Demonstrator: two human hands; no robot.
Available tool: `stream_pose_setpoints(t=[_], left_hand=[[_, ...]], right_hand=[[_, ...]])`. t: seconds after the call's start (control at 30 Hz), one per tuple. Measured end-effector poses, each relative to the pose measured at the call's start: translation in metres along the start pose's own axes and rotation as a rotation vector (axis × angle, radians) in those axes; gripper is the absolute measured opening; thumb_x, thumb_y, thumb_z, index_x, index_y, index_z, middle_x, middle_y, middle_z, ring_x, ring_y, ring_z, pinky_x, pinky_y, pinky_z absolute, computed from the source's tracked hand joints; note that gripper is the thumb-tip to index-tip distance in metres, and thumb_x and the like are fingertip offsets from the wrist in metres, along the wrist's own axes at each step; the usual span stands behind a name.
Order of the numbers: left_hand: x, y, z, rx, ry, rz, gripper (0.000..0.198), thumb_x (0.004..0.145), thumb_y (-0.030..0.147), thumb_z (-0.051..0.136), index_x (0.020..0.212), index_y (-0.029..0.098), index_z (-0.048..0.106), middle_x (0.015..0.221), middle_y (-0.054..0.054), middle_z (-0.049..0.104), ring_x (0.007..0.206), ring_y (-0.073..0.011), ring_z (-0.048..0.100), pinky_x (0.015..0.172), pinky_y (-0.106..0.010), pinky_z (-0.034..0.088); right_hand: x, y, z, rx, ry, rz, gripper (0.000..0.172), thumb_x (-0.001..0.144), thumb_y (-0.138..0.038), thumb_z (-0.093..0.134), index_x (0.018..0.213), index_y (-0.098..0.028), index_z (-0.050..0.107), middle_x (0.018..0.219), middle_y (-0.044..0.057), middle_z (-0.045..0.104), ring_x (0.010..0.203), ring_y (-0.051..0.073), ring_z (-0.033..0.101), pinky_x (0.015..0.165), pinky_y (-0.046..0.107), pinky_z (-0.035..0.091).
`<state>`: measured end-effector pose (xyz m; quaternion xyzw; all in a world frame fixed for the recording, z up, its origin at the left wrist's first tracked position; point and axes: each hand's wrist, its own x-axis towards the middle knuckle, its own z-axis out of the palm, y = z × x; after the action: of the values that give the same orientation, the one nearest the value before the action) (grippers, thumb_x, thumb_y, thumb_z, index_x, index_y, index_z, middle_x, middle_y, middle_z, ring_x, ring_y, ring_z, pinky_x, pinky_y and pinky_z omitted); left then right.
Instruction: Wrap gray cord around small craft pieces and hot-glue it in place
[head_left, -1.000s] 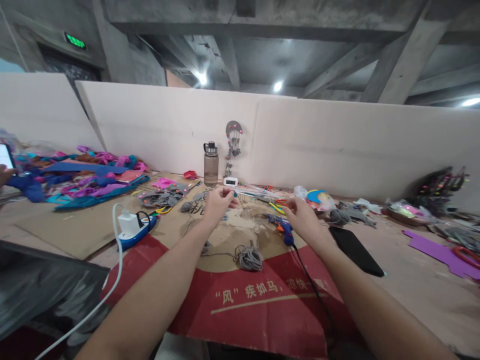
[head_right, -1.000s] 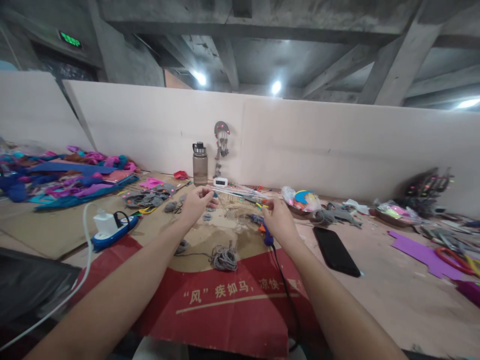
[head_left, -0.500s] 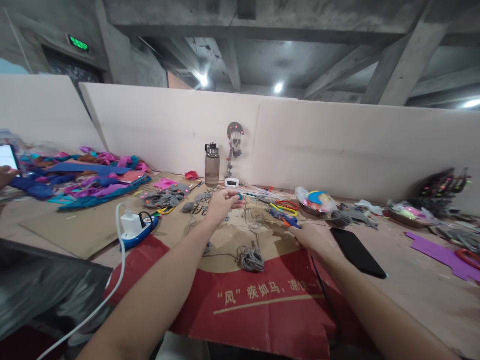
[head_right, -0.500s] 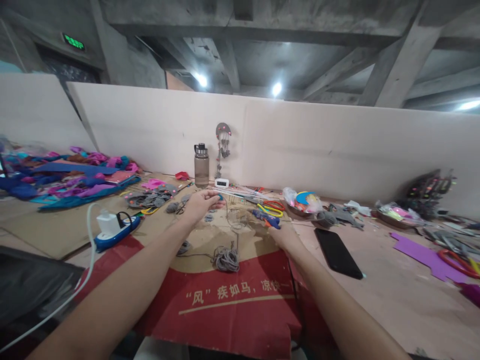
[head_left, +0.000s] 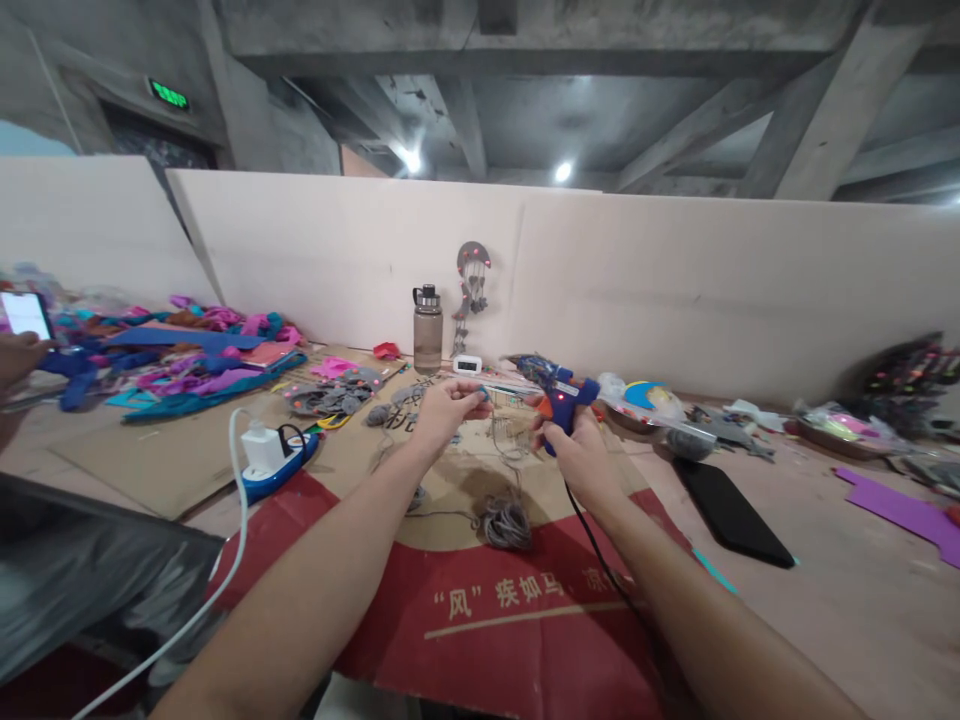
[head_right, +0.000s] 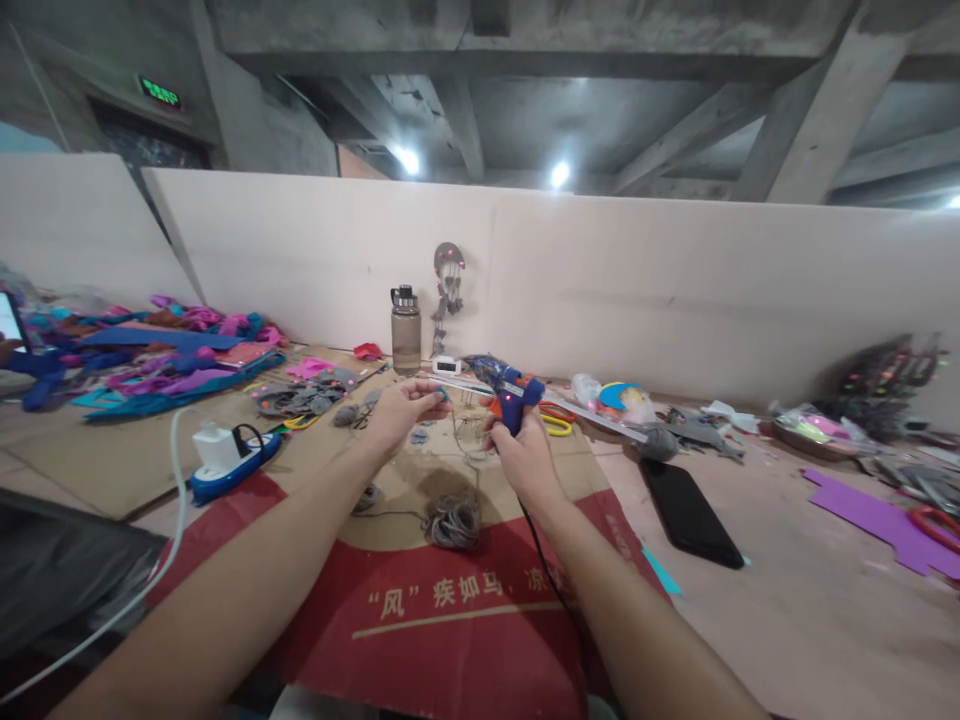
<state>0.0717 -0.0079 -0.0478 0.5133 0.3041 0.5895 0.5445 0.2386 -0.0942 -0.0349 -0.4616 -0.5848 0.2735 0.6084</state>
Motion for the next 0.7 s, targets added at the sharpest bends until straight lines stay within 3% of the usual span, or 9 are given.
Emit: stream_pose_setpoints(t=[0.2, 0.33, 0.47, 0.57, 0.7], left_hand=[[0.002, -0.003, -0.003, 0.067, 0.009, -0.005, 0.022, 0.068, 0.017, 0.073, 0.085, 0.01, 0.061, 0.066, -0.005, 0.068, 0.059, -0.0151, 0.067, 0.057, -0.026, 0.055], [0.004, -0.002, -0.007, 0.121, 0.071, 0.033, 0.02, 0.07, 0.021, 0.072, 0.084, 0.011, 0.061, 0.066, -0.004, 0.066, 0.059, -0.0134, 0.065, 0.055, -0.024, 0.054], [0.006, -0.001, -0.011, 0.122, 0.126, 0.076, 0.018, 0.072, 0.02, 0.069, 0.086, 0.012, 0.061, 0.069, -0.002, 0.065, 0.058, -0.011, 0.063, 0.053, -0.022, 0.051], [0.007, -0.004, -0.011, 0.117, 0.107, 0.07, 0.018, 0.072, 0.019, 0.069, 0.085, 0.012, 0.06, 0.067, -0.001, 0.064, 0.057, -0.0111, 0.063, 0.053, -0.022, 0.051], [0.008, -0.008, -0.01, 0.095, 0.065, 0.026, 0.02, 0.069, 0.019, 0.072, 0.084, 0.011, 0.061, 0.066, -0.003, 0.066, 0.058, -0.0135, 0.065, 0.056, -0.025, 0.054]], right_hand=[[-0.004, 0.016, -0.001, 0.032, -0.067, 0.082, 0.016, 0.071, -0.024, 0.051, 0.087, -0.02, 0.052, 0.063, -0.005, 0.054, 0.049, 0.01, 0.047, 0.051, 0.025, 0.043], [0.0, 0.024, -0.006, 0.119, -0.068, 0.237, 0.019, 0.067, -0.024, 0.053, 0.085, -0.02, 0.048, 0.073, -0.002, 0.06, 0.049, 0.009, 0.047, 0.044, 0.024, 0.042], [0.003, 0.038, -0.01, 0.006, -0.047, 0.347, 0.02, 0.062, -0.02, 0.051, 0.081, -0.021, 0.044, 0.077, 0.0, 0.062, 0.047, 0.009, 0.047, 0.039, 0.023, 0.04], [0.0, 0.037, -0.01, -0.078, -0.029, 0.291, 0.02, 0.064, -0.019, 0.05, 0.083, -0.022, 0.044, 0.067, -0.003, 0.058, 0.046, 0.01, 0.047, 0.039, 0.022, 0.038], [-0.009, 0.02, -0.006, -0.026, 0.026, 0.081, 0.02, 0.073, -0.025, 0.05, 0.092, -0.022, 0.045, 0.063, -0.005, 0.054, 0.049, 0.012, 0.046, 0.045, 0.024, 0.041]])
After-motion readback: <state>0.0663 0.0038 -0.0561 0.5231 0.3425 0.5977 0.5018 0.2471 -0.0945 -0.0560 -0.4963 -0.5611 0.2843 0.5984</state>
